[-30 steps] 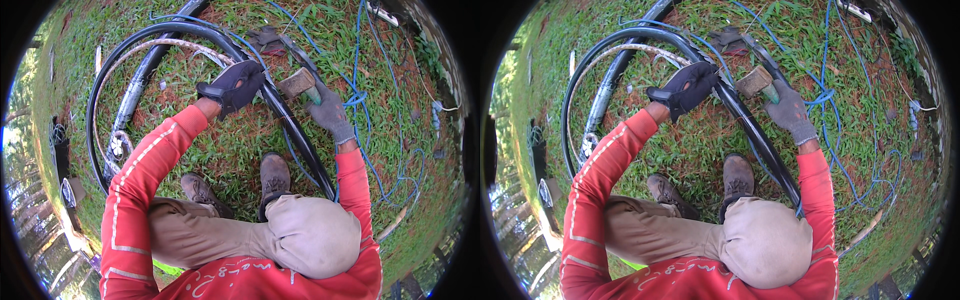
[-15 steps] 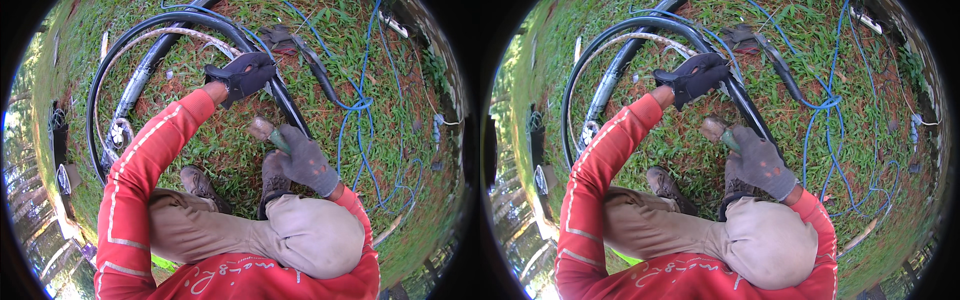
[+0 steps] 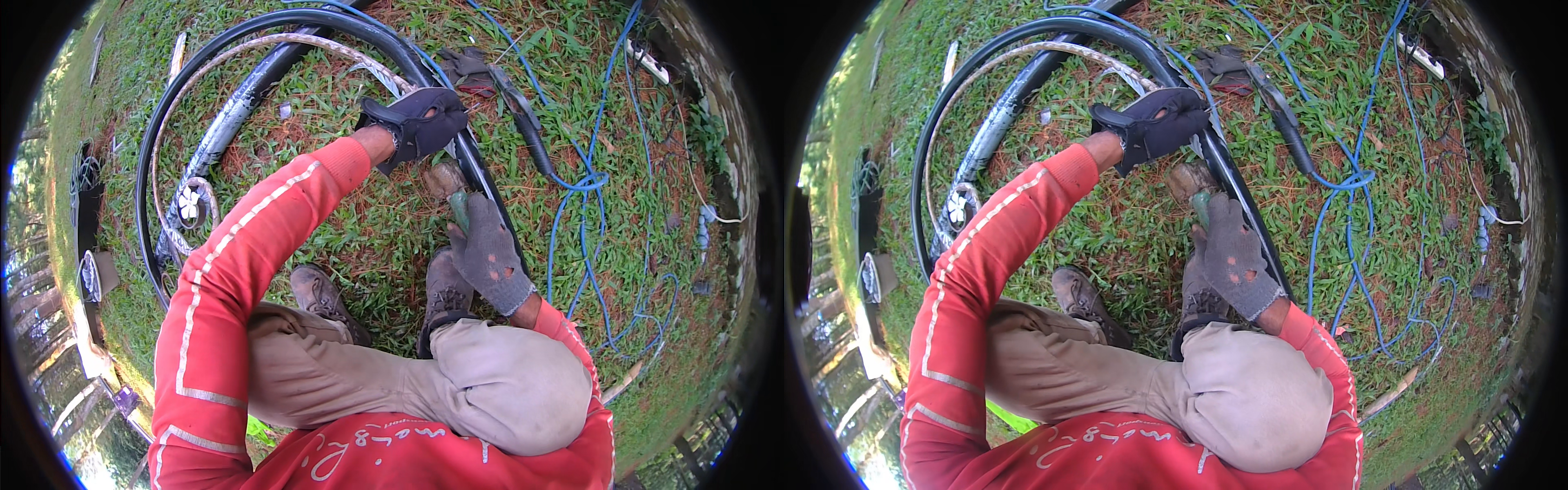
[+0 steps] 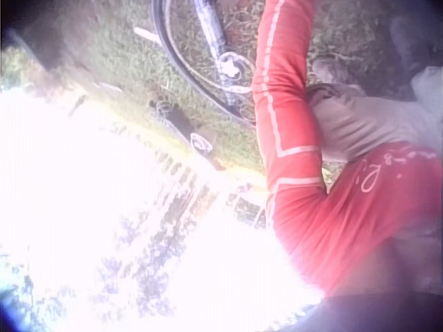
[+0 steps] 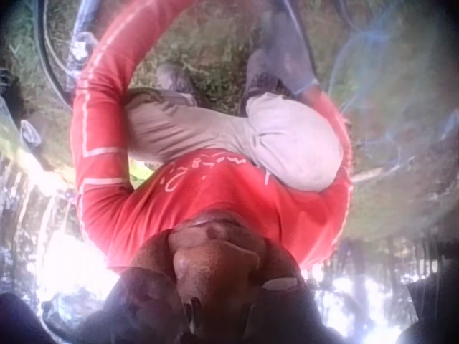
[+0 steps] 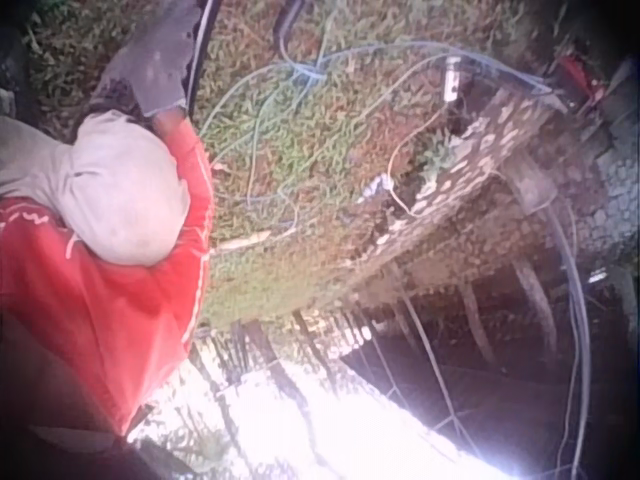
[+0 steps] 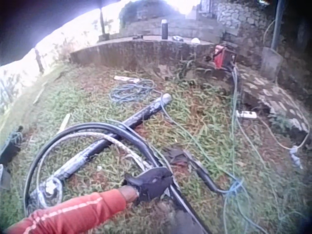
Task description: The person welds metal components together on the grass. By hand, the person aligns a metal post and a decorative piece, then uses a welding torch to join them; later, the person uses a hammer to knock off slag and continues welding curved metal segments.
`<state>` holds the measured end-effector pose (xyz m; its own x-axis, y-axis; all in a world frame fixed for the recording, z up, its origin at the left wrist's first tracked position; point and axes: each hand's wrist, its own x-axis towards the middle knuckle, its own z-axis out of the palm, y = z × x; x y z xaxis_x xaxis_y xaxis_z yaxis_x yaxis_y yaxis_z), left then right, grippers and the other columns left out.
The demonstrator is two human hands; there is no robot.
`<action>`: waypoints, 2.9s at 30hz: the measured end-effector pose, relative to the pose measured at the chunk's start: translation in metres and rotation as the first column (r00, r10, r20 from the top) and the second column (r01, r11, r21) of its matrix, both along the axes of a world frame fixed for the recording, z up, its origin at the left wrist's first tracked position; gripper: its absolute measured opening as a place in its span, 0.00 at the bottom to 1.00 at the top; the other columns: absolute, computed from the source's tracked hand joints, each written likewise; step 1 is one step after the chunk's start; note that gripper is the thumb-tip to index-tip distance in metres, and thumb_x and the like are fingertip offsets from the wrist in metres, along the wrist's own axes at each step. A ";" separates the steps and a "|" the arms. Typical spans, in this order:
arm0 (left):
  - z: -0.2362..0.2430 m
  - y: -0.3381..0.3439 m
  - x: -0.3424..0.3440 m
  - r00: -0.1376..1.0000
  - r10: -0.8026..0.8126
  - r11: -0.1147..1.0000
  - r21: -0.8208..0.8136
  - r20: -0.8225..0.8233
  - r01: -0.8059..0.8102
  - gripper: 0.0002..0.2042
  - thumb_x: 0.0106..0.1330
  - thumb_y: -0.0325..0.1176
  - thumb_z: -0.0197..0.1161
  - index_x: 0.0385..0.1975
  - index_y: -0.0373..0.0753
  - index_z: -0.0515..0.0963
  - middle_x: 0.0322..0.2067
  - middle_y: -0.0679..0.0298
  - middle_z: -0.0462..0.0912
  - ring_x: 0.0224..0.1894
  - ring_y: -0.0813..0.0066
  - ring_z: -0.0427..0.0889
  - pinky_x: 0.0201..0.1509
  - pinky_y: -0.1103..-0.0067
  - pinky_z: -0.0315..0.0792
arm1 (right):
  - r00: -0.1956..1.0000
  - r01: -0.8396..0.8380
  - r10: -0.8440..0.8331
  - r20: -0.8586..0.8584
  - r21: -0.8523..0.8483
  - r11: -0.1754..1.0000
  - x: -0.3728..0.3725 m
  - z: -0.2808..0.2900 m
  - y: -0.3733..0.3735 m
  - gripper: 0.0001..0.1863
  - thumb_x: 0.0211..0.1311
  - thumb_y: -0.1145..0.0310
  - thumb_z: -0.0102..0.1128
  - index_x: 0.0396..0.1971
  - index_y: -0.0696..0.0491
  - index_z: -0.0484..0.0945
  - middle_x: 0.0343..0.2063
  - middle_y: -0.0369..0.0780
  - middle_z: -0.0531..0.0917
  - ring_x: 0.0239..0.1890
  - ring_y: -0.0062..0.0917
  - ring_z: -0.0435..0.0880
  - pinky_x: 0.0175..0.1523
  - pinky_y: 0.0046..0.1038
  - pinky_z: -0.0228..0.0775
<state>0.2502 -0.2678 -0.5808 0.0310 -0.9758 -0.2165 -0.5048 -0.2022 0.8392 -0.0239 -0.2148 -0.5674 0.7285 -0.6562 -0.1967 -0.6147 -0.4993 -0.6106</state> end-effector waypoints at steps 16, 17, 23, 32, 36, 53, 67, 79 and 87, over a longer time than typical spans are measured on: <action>0.003 0.010 0.006 0.997 0.045 0.990 -0.132 -0.061 -0.053 0.16 0.79 0.42 0.67 0.51 0.33 0.87 0.40 0.62 0.90 0.42 0.76 0.87 0.49 0.73 0.82 | 0.960 0.105 -0.124 0.249 0.085 0.991 0.005 -0.050 0.015 0.26 0.77 0.60 0.68 0.63 0.59 0.69 0.47 0.58 0.80 0.47 0.60 0.85 0.51 0.54 0.77; 0.008 0.012 0.006 0.990 0.104 0.986 -0.124 -0.092 -0.115 0.17 0.80 0.42 0.68 0.52 0.32 0.88 0.40 0.63 0.91 0.42 0.78 0.87 0.48 0.75 0.82 | 0.944 0.055 -0.097 0.316 0.138 0.989 0.010 -0.063 0.017 0.26 0.78 0.58 0.67 0.63 0.56 0.69 0.47 0.57 0.79 0.45 0.61 0.85 0.49 0.56 0.77; 0.044 0.025 0.019 0.993 0.106 0.992 -0.075 0.052 -0.102 0.19 0.78 0.44 0.72 0.51 0.30 0.90 0.37 0.64 0.91 0.38 0.80 0.87 0.45 0.76 0.82 | 0.980 0.024 -0.124 0.157 0.521 0.853 0.044 -0.092 0.031 0.26 0.77 0.57 0.68 0.63 0.59 0.71 0.46 0.54 0.84 0.44 0.50 0.88 0.52 0.49 0.79; 0.047 0.068 0.044 0.973 0.183 0.975 0.150 -0.141 -0.161 0.12 0.76 0.33 0.72 0.52 0.31 0.88 0.37 0.65 0.90 0.37 0.81 0.87 0.41 0.78 0.82 | 0.852 0.510 -0.392 0.347 -0.380 0.772 -0.029 -0.066 -0.151 0.27 0.73 0.53 0.71 0.62 0.56 0.80 0.55 0.52 0.86 0.57 0.52 0.87 0.61 0.52 0.79; 0.043 0.070 0.042 0.930 0.198 0.973 0.181 -0.311 -0.147 0.13 0.72 0.25 0.73 0.53 0.27 0.86 0.40 0.60 0.93 0.40 0.75 0.90 0.49 0.75 0.86 | 0.889 0.365 -0.437 -0.135 -0.368 0.855 -0.029 -0.113 -0.192 0.31 0.69 0.51 0.73 0.65 0.53 0.80 0.55 0.51 0.86 0.58 0.52 0.87 0.64 0.51 0.79; 0.072 0.054 0.023 0.990 -0.016 0.997 0.081 0.141 0.004 0.10 0.77 0.28 0.71 0.51 0.28 0.88 0.41 0.58 0.94 0.44 0.74 0.91 0.51 0.74 0.84 | 0.600 0.507 -0.627 0.497 0.370 0.779 -0.082 0.026 -0.095 0.27 0.75 0.67 0.69 0.69 0.61 0.75 0.50 0.41 0.85 0.45 0.20 0.86 0.46 0.28 0.81; 0.033 0.013 -0.024 0.847 -0.048 0.960 -0.209 0.530 0.185 0.07 0.68 0.30 0.68 0.42 0.38 0.88 0.36 0.48 0.89 0.41 0.39 0.88 0.47 0.57 0.82 | 0.814 0.542 -0.556 0.168 0.125 0.831 -0.162 0.073 0.010 0.21 0.73 0.66 0.72 0.58 0.57 0.75 0.35 0.42 0.85 0.35 0.28 0.86 0.45 0.32 0.80; 0.021 0.010 -0.045 0.816 -0.101 0.965 -0.142 0.569 0.219 0.08 0.66 0.33 0.67 0.40 0.40 0.89 0.35 0.48 0.89 0.42 0.38 0.88 0.46 0.55 0.81 | 0.809 0.558 -0.587 0.031 0.275 0.783 -0.167 0.077 0.011 0.24 0.74 0.65 0.71 0.62 0.58 0.74 0.36 0.50 0.89 0.37 0.38 0.94 0.43 0.36 0.83; 0.013 0.007 -0.039 0.816 -0.102 0.957 -0.168 0.569 0.236 0.07 0.66 0.33 0.68 0.39 0.40 0.89 0.36 0.47 0.89 0.43 0.38 0.88 0.47 0.54 0.81 | 0.858 0.492 -0.512 0.037 0.226 0.841 -0.158 0.099 -0.003 0.23 0.75 0.68 0.69 0.63 0.59 0.73 0.37 0.49 0.90 0.38 0.40 0.95 0.43 0.38 0.83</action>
